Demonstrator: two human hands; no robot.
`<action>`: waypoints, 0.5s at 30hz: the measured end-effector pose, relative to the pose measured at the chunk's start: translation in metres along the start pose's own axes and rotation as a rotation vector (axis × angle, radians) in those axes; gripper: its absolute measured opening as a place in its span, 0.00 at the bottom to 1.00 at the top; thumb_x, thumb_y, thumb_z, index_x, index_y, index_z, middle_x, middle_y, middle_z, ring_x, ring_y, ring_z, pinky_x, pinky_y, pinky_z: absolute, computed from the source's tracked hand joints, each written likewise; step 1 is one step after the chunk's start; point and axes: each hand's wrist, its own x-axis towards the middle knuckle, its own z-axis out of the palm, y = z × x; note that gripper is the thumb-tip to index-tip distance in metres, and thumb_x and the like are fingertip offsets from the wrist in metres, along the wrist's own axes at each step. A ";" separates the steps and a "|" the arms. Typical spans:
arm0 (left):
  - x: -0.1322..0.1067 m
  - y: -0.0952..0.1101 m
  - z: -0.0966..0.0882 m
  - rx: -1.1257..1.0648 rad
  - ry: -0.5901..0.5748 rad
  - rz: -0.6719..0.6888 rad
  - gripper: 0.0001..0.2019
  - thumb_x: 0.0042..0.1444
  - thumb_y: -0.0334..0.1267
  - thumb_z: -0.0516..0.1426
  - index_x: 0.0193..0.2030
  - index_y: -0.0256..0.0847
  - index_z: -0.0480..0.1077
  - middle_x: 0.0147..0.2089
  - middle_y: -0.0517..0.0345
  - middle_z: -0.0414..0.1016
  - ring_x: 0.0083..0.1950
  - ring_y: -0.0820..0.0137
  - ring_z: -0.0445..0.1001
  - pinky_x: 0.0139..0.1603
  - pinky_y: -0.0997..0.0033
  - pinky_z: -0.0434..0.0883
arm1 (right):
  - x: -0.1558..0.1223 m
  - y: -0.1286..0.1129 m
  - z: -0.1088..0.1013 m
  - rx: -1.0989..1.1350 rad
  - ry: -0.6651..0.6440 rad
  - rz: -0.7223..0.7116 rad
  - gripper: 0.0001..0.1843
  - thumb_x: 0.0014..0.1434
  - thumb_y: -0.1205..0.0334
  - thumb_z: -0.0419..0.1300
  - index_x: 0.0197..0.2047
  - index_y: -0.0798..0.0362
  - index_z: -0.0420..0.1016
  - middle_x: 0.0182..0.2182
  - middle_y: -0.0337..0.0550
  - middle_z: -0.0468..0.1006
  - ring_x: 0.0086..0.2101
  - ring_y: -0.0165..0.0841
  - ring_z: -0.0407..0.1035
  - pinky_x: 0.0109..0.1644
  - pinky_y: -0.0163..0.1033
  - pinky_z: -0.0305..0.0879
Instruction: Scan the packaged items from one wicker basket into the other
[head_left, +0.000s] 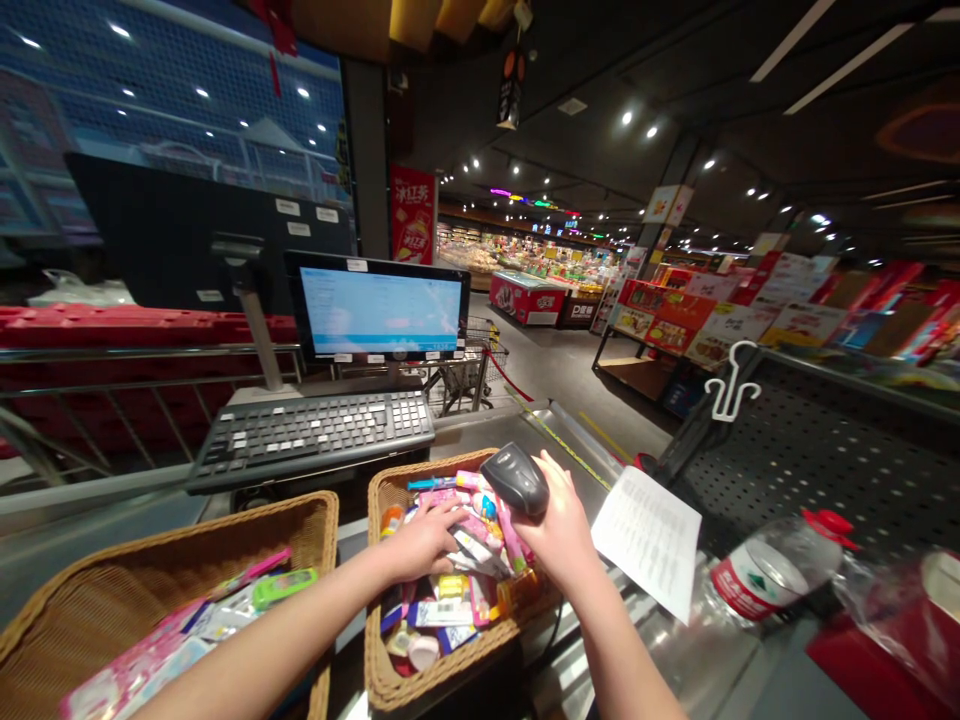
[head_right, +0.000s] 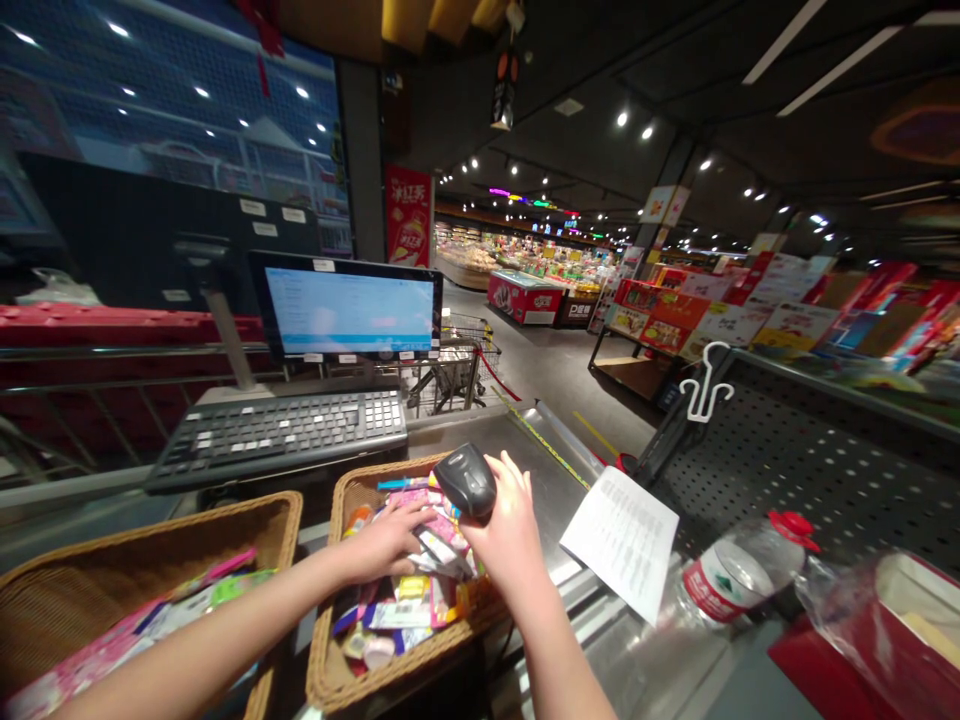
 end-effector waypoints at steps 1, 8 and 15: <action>-0.001 0.000 -0.001 0.027 0.040 0.013 0.03 0.53 0.40 0.63 0.34 0.45 0.78 0.69 0.54 0.63 0.72 0.49 0.53 0.69 0.34 0.44 | 0.000 0.000 0.000 -0.002 -0.001 0.000 0.32 0.49 0.66 0.59 0.59 0.54 0.67 0.58 0.52 0.71 0.66 0.51 0.54 0.68 0.67 0.45; -0.001 -0.001 -0.031 0.313 0.417 0.069 0.09 0.64 0.37 0.54 0.44 0.47 0.76 0.67 0.55 0.66 0.71 0.62 0.58 0.71 0.40 0.26 | 0.002 -0.003 0.001 -0.015 0.009 -0.012 0.31 0.50 0.66 0.59 0.60 0.53 0.67 0.59 0.51 0.71 0.66 0.50 0.54 0.68 0.67 0.45; -0.009 -0.001 -0.080 0.546 0.644 0.020 0.12 0.68 0.38 0.49 0.45 0.46 0.75 0.66 0.55 0.67 0.68 0.61 0.63 0.72 0.41 0.30 | 0.005 -0.008 0.004 -0.025 0.048 -0.036 0.30 0.49 0.66 0.61 0.57 0.55 0.68 0.57 0.54 0.72 0.65 0.52 0.56 0.67 0.67 0.48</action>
